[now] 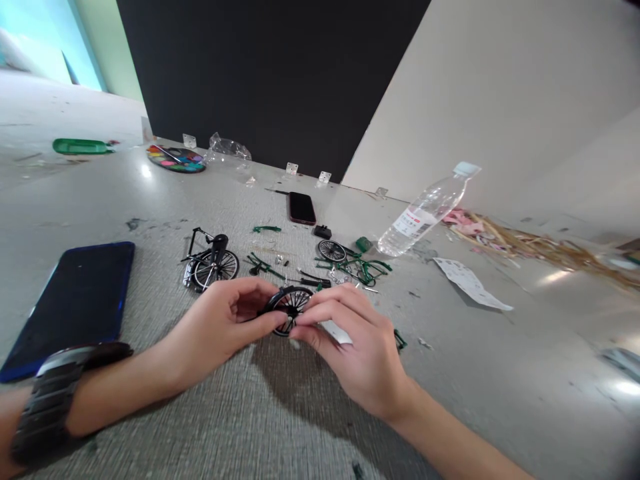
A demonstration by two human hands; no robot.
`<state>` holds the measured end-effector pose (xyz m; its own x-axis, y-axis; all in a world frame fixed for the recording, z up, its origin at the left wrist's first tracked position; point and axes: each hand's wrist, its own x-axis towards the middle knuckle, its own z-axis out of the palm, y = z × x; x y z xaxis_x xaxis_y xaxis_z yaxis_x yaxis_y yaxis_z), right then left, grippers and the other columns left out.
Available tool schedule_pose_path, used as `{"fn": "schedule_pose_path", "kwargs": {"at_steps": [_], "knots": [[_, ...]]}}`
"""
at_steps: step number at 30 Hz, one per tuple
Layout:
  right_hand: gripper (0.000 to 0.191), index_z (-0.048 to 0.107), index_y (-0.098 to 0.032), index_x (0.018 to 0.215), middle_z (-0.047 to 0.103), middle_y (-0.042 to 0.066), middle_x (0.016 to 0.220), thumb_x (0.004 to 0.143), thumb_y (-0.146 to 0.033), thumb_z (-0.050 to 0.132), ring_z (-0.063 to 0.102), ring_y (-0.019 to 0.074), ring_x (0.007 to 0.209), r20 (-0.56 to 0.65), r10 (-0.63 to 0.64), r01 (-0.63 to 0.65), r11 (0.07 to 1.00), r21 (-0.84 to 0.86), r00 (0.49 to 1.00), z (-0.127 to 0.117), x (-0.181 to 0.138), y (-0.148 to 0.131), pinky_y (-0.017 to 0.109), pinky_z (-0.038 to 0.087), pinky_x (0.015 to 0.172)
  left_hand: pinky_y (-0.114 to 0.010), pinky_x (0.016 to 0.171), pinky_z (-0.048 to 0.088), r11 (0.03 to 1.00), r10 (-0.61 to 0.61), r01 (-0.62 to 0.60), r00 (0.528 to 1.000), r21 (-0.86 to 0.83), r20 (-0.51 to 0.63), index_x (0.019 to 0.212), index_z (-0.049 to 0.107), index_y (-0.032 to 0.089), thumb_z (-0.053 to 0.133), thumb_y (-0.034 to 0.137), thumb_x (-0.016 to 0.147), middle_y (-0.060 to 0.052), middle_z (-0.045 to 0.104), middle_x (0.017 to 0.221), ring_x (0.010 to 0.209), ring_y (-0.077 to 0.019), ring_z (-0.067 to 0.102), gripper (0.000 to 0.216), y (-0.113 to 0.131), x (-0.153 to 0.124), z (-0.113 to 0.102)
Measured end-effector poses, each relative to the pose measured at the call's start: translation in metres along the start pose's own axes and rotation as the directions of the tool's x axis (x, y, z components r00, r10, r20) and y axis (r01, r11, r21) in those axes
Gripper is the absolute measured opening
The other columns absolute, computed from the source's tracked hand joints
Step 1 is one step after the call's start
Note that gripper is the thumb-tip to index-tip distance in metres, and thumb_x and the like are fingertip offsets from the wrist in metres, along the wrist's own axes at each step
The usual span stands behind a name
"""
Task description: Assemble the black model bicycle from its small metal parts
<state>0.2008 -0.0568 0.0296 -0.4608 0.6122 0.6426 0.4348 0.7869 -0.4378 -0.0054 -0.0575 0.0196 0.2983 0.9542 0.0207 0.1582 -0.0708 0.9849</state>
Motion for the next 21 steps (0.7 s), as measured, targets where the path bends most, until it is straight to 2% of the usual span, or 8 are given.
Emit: {"fn": "schedule_pose_path", "kwargs": {"at_steps": [5,12,21], "knots": [[0.008,0.068,-0.020,0.089,0.067,0.000,0.085,0.086,-0.015,0.073,0.061,0.0140,0.082,0.050,0.006,-0.006,1.000,0.002,0.999,0.0009,-0.0021,0.0033,0.031,0.047,0.078,-0.026,0.070,0.048,1.000,0.004,-0.004,1.000,-0.013,0.019,0.090,0.064,0.019,0.068,0.032,0.084,0.001,0.068,0.083,0.079,-0.0150,0.062,0.015,-0.0003,-0.0003,-0.0001],[0.010,0.066,-0.021,0.090,0.069,0.000,0.083,0.086,-0.015,0.073,0.063,0.0146,0.080,-0.045,-0.021,0.022,1.000,0.016,0.999,-0.0009,0.0004,0.0019,0.031,0.050,0.073,-0.024,0.071,0.049,0.999,0.041,-0.041,0.998,0.009,0.051,0.087,0.066,0.019,0.066,0.027,0.085,0.002,0.068,0.082,0.078,-0.0136,0.062,0.008,0.0023,-0.0026,-0.0007],[0.009,0.067,-0.023,0.091,0.070,0.000,0.082,0.088,-0.016,0.071,0.064,0.0154,0.076,-0.054,-0.051,0.052,0.998,0.024,0.997,-0.0013,0.0016,-0.0004,0.032,0.051,0.071,-0.025,0.071,0.050,0.997,0.055,-0.058,0.997,0.047,0.056,0.086,0.067,0.019,0.065,0.027,0.086,0.002,0.069,0.081,0.078,-0.0148,0.062,0.008,0.0054,-0.0025,0.0004]]}}
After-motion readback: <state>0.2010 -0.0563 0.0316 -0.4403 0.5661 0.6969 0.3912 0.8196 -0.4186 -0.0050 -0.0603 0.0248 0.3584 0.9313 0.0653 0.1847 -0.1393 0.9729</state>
